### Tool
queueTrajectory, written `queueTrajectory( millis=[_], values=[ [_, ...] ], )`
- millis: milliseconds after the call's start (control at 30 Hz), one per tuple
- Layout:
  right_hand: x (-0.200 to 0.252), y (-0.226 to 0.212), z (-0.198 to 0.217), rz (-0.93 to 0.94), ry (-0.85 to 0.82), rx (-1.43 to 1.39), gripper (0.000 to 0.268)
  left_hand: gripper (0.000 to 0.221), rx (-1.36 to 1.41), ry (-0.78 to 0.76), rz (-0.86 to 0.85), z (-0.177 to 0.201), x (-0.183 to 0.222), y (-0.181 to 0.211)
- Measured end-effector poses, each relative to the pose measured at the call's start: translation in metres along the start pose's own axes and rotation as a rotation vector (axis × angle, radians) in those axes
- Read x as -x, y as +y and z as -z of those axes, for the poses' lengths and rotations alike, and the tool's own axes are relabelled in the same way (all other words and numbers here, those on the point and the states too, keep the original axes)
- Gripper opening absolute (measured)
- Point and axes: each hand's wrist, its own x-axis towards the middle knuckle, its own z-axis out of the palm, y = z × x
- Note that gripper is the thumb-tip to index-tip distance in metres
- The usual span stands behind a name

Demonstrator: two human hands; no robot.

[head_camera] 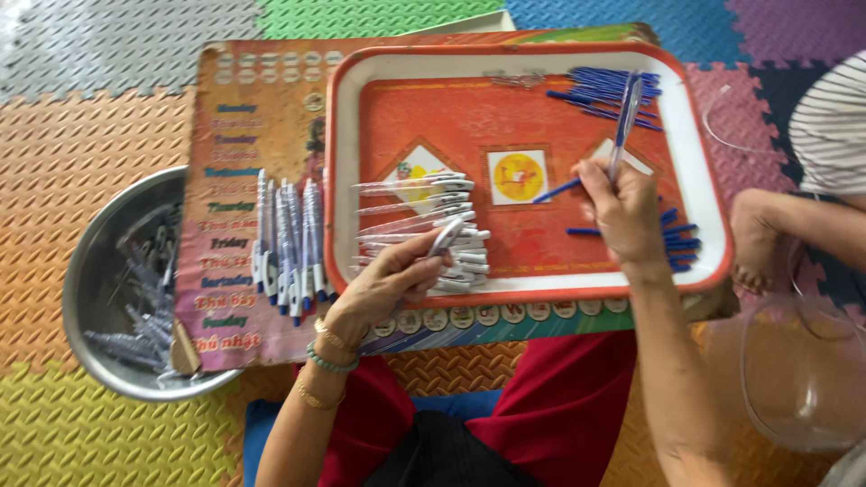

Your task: The person assembles pens by inserting ink cartridges into clear barrels and attaching blue caps while sitting on a floor mat.

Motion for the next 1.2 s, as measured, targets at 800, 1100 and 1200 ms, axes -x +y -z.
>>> queueTrajectory(
  millis=[800,1100,1200],
  values=[
    [0.029,0.006,-0.065,-0.621,-0.526,-0.694,0.053,0.021,-1.957,-0.015,-0.136,-0.079,-0.092,0.080],
    [0.016,0.056,-0.052,-0.595,-0.439,-0.837,0.025,0.015,-2.456,-0.109,-0.361,-0.081,-0.113,0.091],
    [0.015,0.047,-0.036,-0.565,-0.404,-0.751,0.021,0.019,-2.398,-0.056,-0.464,-0.063,-0.106,0.107]
  ],
)
